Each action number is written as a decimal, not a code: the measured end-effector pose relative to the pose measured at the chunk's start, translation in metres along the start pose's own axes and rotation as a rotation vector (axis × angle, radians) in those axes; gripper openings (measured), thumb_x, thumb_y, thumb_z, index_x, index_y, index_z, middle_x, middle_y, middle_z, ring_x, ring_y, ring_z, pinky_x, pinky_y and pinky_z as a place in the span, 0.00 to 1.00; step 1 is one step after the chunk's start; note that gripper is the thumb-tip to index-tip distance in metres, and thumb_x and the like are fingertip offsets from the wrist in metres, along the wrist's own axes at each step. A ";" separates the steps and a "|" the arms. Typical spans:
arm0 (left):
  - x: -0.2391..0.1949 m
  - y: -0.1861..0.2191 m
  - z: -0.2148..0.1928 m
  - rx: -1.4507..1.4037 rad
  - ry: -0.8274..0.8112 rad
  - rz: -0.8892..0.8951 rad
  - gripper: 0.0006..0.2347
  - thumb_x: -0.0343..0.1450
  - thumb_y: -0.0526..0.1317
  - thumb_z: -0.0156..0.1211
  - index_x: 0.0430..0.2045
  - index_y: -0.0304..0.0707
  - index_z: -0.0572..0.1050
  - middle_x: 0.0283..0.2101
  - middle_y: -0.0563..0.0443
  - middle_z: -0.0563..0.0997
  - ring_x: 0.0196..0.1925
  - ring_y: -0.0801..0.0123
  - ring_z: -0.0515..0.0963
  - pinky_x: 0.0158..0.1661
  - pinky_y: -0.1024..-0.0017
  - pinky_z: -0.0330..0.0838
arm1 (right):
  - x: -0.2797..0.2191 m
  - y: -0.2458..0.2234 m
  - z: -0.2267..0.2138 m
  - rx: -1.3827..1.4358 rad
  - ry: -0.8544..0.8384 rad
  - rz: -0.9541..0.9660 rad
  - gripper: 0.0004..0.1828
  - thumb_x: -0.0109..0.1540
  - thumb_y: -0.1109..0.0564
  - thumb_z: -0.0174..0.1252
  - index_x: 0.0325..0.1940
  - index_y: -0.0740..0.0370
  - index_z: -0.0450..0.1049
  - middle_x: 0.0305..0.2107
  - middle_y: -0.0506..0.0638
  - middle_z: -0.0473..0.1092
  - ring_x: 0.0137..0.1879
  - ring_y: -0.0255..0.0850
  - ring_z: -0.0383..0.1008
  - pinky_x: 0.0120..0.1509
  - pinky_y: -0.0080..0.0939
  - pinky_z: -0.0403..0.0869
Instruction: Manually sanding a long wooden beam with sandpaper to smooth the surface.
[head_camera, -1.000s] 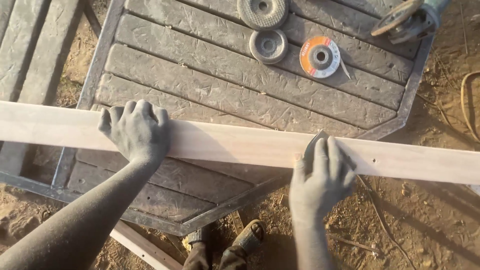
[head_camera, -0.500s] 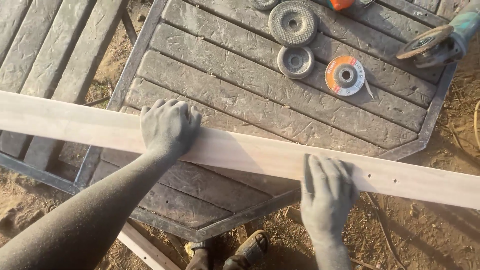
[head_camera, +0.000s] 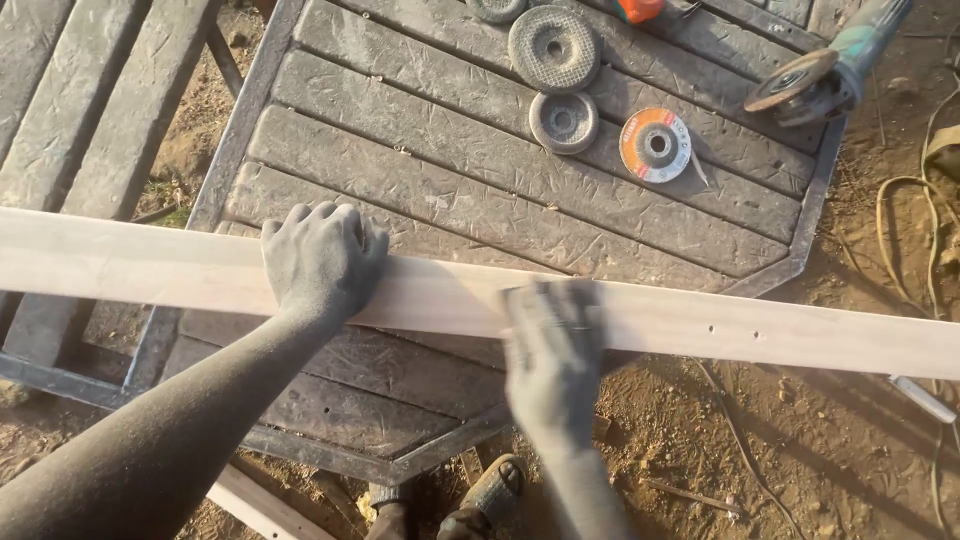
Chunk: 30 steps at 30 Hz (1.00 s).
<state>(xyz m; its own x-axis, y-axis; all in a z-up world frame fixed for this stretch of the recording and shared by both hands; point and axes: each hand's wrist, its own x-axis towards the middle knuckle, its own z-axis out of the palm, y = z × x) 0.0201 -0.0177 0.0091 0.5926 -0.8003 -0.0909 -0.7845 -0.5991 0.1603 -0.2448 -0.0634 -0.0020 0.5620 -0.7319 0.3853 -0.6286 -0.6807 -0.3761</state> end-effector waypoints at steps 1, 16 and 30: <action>-0.009 -0.009 0.010 0.017 0.131 0.043 0.13 0.70 0.52 0.54 0.20 0.47 0.77 0.25 0.52 0.76 0.37 0.58 0.78 0.42 0.59 0.64 | -0.006 0.025 -0.010 -0.033 0.116 0.115 0.15 0.65 0.57 0.61 0.57 0.52 0.81 0.59 0.48 0.73 0.68 0.50 0.68 0.76 0.49 0.59; -0.009 -0.006 0.007 -0.016 0.169 0.042 0.12 0.69 0.51 0.53 0.19 0.48 0.75 0.25 0.53 0.76 0.38 0.60 0.78 0.44 0.60 0.64 | -0.004 0.006 -0.005 -0.262 0.115 0.247 0.14 0.67 0.56 0.58 0.57 0.48 0.80 0.65 0.42 0.70 0.73 0.52 0.63 0.79 0.57 0.52; -0.008 -0.001 -0.005 -0.011 0.035 0.000 0.14 0.71 0.53 0.50 0.22 0.47 0.77 0.32 0.51 0.80 0.42 0.55 0.78 0.46 0.55 0.64 | -0.012 -0.120 0.042 -0.015 0.052 0.228 0.24 0.62 0.49 0.57 0.64 0.46 0.74 0.66 0.46 0.68 0.76 0.57 0.57 0.80 0.66 0.45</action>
<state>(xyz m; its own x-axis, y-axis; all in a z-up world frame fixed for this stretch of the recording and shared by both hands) 0.0170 -0.0107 0.0146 0.5984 -0.7992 -0.0568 -0.7828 -0.5983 0.1708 -0.1536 0.0263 0.0032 0.3767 -0.8637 0.3349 -0.7444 -0.4974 -0.4455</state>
